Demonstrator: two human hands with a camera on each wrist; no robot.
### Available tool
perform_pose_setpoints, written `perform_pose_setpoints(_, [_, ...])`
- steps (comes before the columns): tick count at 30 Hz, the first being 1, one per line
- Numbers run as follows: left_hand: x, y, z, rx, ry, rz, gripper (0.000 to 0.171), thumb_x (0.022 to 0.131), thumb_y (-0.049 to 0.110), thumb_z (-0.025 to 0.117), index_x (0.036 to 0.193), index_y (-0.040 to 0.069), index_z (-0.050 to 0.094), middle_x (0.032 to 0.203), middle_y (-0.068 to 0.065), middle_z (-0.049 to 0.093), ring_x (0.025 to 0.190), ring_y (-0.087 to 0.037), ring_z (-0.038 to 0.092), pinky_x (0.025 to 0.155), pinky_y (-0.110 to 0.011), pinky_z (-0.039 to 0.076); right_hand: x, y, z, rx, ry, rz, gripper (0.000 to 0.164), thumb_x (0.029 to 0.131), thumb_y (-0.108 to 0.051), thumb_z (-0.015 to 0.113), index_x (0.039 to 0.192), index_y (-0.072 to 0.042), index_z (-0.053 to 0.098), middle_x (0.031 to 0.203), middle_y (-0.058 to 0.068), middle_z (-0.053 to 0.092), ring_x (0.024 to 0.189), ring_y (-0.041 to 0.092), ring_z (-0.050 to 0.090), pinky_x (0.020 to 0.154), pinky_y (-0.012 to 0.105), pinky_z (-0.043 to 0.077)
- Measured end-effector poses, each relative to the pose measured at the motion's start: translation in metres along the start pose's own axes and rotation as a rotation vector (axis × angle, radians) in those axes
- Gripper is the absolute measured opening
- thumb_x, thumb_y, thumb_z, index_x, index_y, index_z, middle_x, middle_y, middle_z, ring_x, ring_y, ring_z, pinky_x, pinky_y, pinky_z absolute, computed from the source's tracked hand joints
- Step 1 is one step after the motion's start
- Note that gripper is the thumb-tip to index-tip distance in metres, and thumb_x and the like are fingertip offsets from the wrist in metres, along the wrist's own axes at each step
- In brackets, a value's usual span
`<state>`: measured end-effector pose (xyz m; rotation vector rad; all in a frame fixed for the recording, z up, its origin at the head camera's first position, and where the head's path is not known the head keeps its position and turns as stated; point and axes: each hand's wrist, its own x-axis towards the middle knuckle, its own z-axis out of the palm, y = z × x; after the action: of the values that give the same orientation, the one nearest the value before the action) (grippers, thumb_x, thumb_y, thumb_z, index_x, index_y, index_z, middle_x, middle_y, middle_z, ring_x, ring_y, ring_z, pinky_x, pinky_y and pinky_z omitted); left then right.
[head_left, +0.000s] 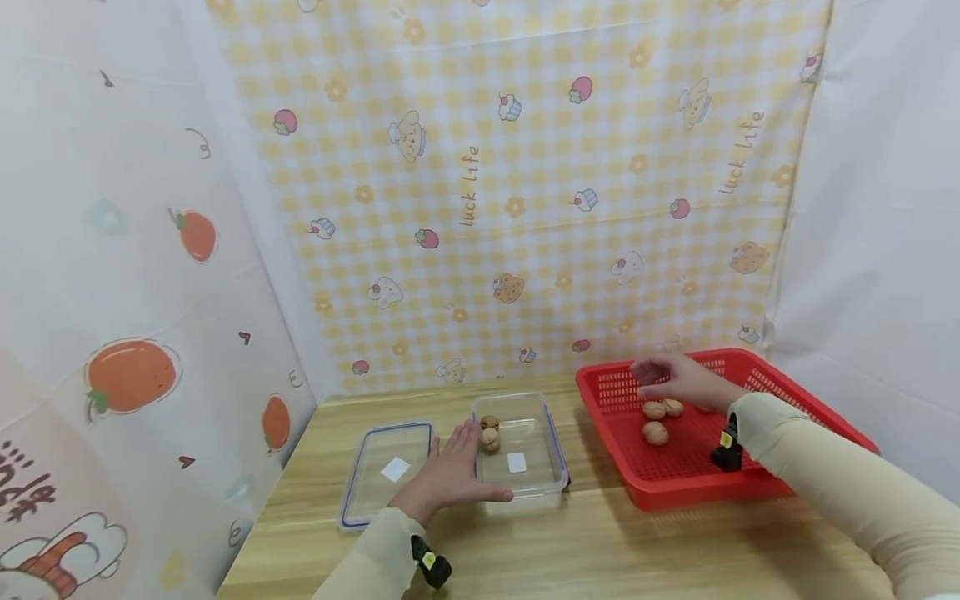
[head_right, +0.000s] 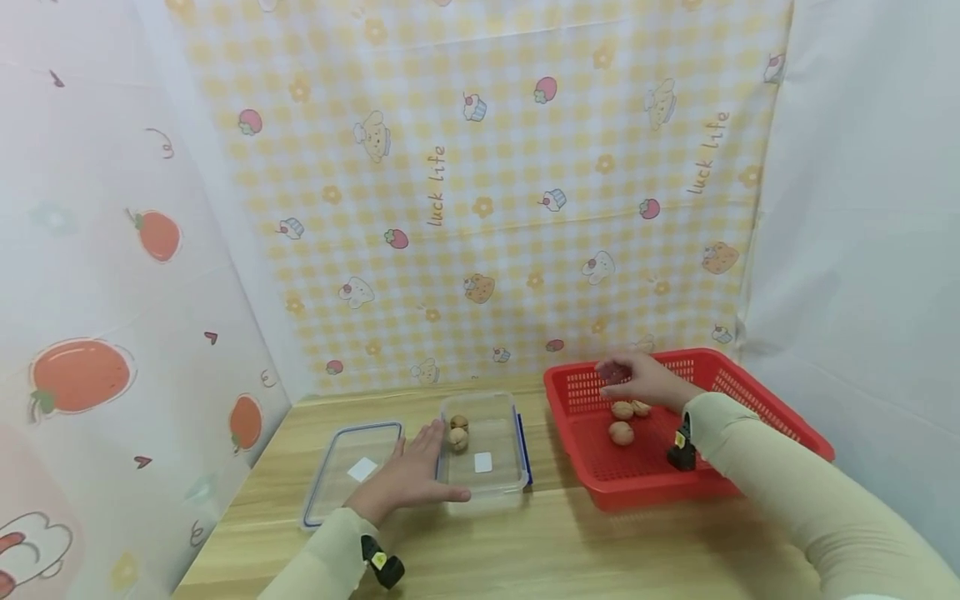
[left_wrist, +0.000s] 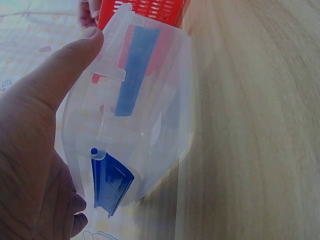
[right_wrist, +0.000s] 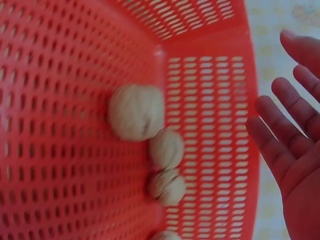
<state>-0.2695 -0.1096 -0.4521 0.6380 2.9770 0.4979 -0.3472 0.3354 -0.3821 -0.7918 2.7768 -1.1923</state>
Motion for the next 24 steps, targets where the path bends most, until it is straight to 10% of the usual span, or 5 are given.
perform_pose_setpoints(15, [-0.002,0.002,0.0,-0.016,-0.014,-0.016,0.133,0.072,0.089,0.059,0.162,0.004,0.011,0.169,-0.014,0.008,0.155,-0.031,0.009,0.12,-0.064,0.003,-0.01,0.043,0.005,0.109,-0.194,0.017,0.046,0.089,-0.011,0.077,0.126,0.01,0.059,0.116,0.026,0.067,0.106,0.039,0.066,0.081,0.028,0.057])
perform_pose_setpoints(24, [-0.001,0.001,0.001,0.004,-0.022,-0.026,0.133,0.072,0.088,0.059,0.162,0.004,0.01,0.169,-0.014,0.008,0.155,-0.03,0.01,0.12,-0.064,0.005,-0.007,0.063,0.005,0.025,-0.356,0.005,0.045,0.082,-0.015,0.084,0.118,0.007,0.067,0.106,0.01,0.071,0.095,0.021,0.065,0.077,0.028,0.056])
